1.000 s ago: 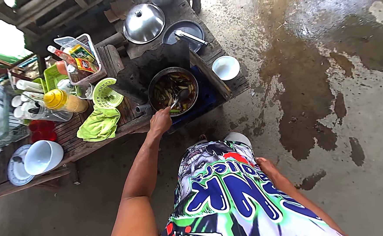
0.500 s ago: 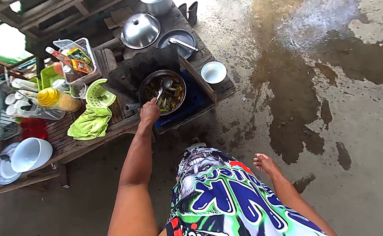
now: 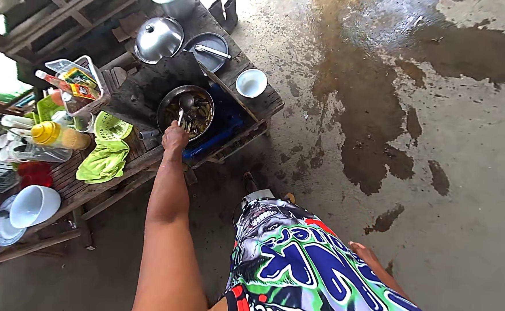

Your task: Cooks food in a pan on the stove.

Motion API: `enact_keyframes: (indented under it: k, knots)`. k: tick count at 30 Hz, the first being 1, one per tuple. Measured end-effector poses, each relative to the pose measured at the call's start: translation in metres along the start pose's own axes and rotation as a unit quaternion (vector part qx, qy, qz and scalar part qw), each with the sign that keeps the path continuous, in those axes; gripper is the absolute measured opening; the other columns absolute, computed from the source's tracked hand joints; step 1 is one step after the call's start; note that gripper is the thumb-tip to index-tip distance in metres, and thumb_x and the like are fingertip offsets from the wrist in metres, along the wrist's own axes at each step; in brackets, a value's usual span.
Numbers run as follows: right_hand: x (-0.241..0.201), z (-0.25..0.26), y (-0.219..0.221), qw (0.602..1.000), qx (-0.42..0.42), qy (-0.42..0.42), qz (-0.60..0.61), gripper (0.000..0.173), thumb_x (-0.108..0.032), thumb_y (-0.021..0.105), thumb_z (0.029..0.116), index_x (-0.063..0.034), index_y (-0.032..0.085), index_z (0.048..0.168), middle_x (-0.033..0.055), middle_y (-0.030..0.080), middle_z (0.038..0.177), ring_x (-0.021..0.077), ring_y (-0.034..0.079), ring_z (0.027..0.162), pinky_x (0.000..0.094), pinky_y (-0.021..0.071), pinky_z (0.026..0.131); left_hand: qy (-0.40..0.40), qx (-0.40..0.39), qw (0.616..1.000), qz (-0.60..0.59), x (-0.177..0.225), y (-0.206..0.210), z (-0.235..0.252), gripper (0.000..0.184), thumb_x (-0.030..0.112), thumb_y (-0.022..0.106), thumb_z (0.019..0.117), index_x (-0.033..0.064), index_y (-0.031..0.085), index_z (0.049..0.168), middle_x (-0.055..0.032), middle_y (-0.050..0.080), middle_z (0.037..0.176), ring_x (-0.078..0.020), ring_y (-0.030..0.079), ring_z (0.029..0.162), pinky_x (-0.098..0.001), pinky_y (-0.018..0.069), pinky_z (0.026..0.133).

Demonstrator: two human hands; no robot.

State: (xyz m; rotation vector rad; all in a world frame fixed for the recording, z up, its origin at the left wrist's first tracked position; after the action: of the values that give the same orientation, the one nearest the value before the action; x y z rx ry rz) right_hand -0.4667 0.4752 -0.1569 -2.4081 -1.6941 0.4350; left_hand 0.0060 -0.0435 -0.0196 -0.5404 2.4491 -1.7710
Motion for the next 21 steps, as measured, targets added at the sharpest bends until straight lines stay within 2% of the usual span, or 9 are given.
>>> enact_keyframes:
  k: [1, 2, 6, 8, 11, 12, 19, 21]
  knots:
    - [0.015, 0.029, -0.006, 0.999, 0.025, -0.025, -0.006, 0.042, -0.024, 0.037, 0.1142, 0.0018, 0.047, 0.146, 0.0252, 0.058, 0.132, 0.028, 0.063, 0.102, 0.0427, 0.0498, 0.09, -0.009, 0.021, 1.0, -0.009, 0.001, -0.004, -0.003, 0.049, 0.016, 0.058, 0.097, 0.0054, 0.05, 0.144, -0.0315, 0.062, 0.13, -0.0513, 0.06, 0.122, -0.0731, 0.0468, 0.093]
    - [0.024, 0.049, -0.011, 0.998, 0.037, -0.04, -0.006, 0.042, -0.026, 0.038, 0.1138, 0.0006, 0.05, 0.143, 0.0235, 0.061, 0.126, 0.0269, 0.064, 0.096, 0.043, 0.0515, 0.084, -0.015, 0.037, 0.999, -0.01, 0.001, -0.006, -0.004, 0.051, 0.015, 0.058, 0.0968, 0.0044, 0.048, 0.146, -0.0307, 0.06, 0.133, -0.0505, 0.059, 0.123, -0.0723, 0.0468, 0.094]
    - [0.019, 0.076, -0.024, 0.998, 0.04, -0.056, 0.009, 0.042, -0.029, 0.04, 0.1134, -0.001, 0.05, 0.143, 0.0213, 0.062, 0.121, 0.0253, 0.064, 0.09, 0.042, 0.0526, 0.079, -0.036, 0.021, 0.998, 0.037, -0.012, -0.009, 0.001, 0.048, 0.015, 0.062, 0.0955, 0.0004, 0.052, 0.14, -0.0301, 0.057, 0.138, -0.0502, 0.057, 0.126, -0.0711, 0.046, 0.097]
    - [0.008, 0.084, -0.026, 0.997, 0.045, -0.066, 0.021, 0.043, -0.03, 0.039, 0.1135, -0.0019, 0.049, 0.144, 0.0212, 0.062, 0.121, 0.0256, 0.064, 0.09, 0.0423, 0.0525, 0.078, -0.026, 0.027, 0.998, 0.043, -0.015, -0.015, 0.004, 0.05, 0.014, 0.062, 0.0948, 0.0048, 0.052, 0.142, -0.0307, 0.056, 0.137, -0.0511, 0.057, 0.125, -0.0716, 0.0468, 0.095]
    - [-0.011, 0.087, -0.018, 0.995, 0.049, -0.076, 0.034, 0.043, -0.031, 0.04, 0.1131, -0.0028, 0.049, 0.144, 0.0205, 0.062, 0.121, 0.0255, 0.064, 0.09, 0.0425, 0.0527, 0.078, 0.005, 0.033, 0.998, 0.059, -0.016, -0.021, 0.011, 0.056, 0.012, 0.056, 0.0953, 0.0217, 0.051, 0.151, -0.027, 0.059, 0.136, -0.049, 0.06, 0.121, -0.072, 0.0475, 0.091]
    - [-0.02, 0.084, -0.011, 0.995, 0.051, -0.078, 0.033, 0.043, -0.031, 0.04, 0.113, -0.0026, 0.049, 0.144, 0.0206, 0.062, 0.121, 0.0256, 0.064, 0.09, 0.0425, 0.0525, 0.078, 0.014, 0.027, 0.997, 0.066, -0.017, -0.018, 0.015, 0.056, 0.012, 0.055, 0.0964, 0.0247, 0.051, 0.151, -0.026, 0.059, 0.136, -0.0484, 0.06, 0.121, -0.0718, 0.0477, 0.091]
    - [-0.087, 0.058, 0.05, 0.994, 0.033, -0.1, -0.027, 0.043, -0.03, 0.038, 0.1138, -0.0019, 0.05, 0.144, 0.0216, 0.062, 0.124, 0.0263, 0.064, 0.094, 0.043, 0.0518, 0.082, 0.027, -0.012, 0.994, 0.107, -0.034, -0.008, 0.048, 0.053, 0.017, 0.06, 0.0957, 0.0261, 0.057, 0.147, -0.0224, 0.061, 0.137, -0.0451, 0.062, 0.12, -0.0699, 0.049, 0.089]
    - [-0.102, 0.061, 0.06, 0.992, 0.033, -0.116, -0.029, 0.042, -0.031, 0.039, 0.1135, -0.0025, 0.051, 0.143, 0.0202, 0.063, 0.121, 0.0253, 0.064, 0.091, 0.0423, 0.0521, 0.08, 0.036, 0.001, 0.995, 0.088, -0.034, -0.013, 0.051, 0.056, 0.014, 0.057, 0.0964, 0.0261, 0.053, 0.151, -0.0239, 0.06, 0.138, -0.046, 0.063, 0.117, -0.0701, 0.0496, 0.087]
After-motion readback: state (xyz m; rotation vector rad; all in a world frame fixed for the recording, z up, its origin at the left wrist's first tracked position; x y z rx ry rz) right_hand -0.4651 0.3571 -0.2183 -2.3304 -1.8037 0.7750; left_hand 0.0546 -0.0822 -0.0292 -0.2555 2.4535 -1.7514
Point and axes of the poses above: each hand's wrist, its own z-axis towards the middle knuckle, its own y-axis out of the palm, x = y × z, the point moved 3 cm from there along z, towards the middle knuckle
